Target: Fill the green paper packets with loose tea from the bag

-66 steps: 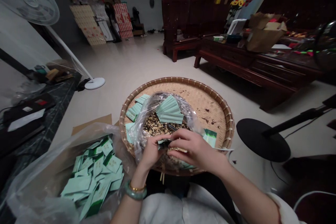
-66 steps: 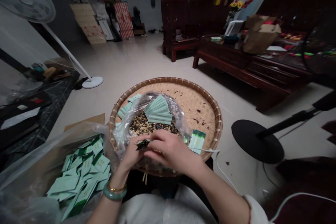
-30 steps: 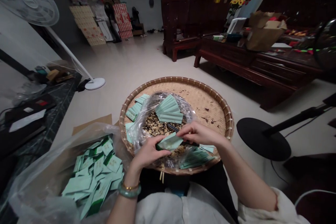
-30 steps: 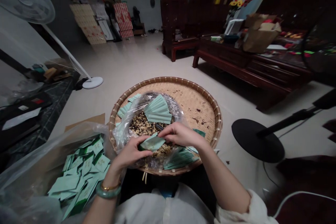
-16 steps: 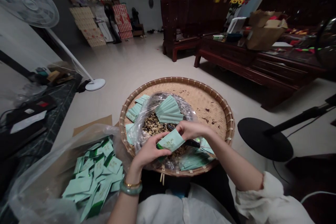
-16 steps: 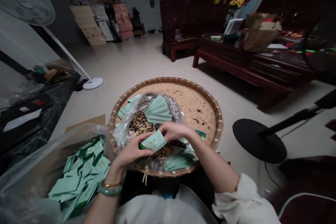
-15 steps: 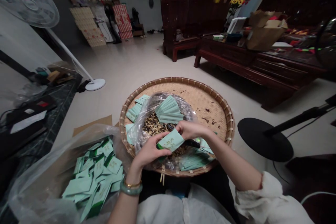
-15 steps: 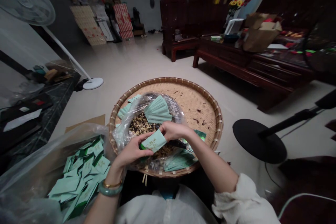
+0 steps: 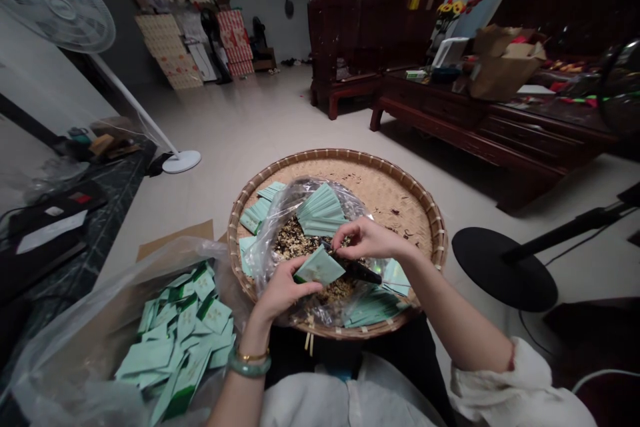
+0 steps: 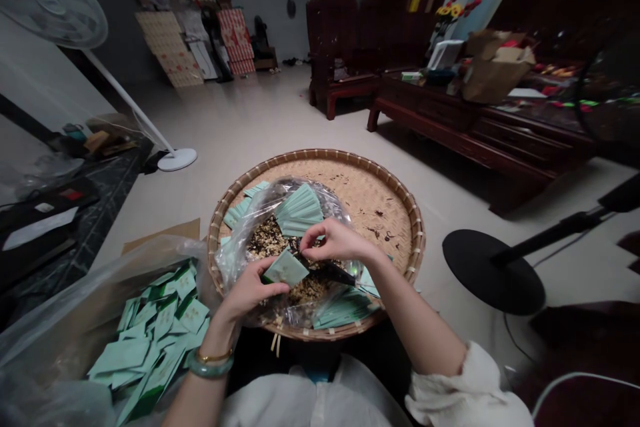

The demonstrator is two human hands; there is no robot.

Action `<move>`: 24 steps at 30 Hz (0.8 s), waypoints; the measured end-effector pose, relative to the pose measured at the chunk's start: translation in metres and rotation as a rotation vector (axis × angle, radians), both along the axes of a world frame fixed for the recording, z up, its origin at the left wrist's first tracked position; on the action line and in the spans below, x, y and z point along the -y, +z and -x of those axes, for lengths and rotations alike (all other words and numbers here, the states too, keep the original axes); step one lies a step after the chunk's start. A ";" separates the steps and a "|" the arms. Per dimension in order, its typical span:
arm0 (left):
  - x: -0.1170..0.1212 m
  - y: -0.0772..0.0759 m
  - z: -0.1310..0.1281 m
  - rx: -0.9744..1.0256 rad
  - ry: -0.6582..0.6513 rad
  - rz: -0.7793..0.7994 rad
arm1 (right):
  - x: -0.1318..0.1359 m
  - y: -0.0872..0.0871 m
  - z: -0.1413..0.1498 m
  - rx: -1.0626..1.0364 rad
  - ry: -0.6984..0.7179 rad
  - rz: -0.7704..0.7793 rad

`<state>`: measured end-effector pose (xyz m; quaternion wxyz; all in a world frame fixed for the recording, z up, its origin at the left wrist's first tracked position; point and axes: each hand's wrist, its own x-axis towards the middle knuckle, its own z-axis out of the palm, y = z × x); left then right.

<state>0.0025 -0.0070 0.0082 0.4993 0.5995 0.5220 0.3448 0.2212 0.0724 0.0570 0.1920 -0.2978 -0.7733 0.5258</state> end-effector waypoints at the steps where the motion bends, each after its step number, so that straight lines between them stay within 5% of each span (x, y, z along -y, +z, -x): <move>1: 0.000 0.000 -0.001 -0.001 0.010 -0.003 | 0.002 0.002 0.000 -0.018 -0.005 -0.006; 11: 0.001 -0.006 -0.003 0.050 0.082 -0.032 | 0.023 0.024 0.004 -0.077 -0.062 -0.074; 18: 0.004 -0.001 -0.002 0.202 0.063 -0.210 | 0.020 0.017 -0.006 0.021 -0.378 -0.269; 24: 0.005 -0.002 -0.002 0.187 0.066 -0.235 | 0.046 0.016 0.003 -0.011 0.020 -0.298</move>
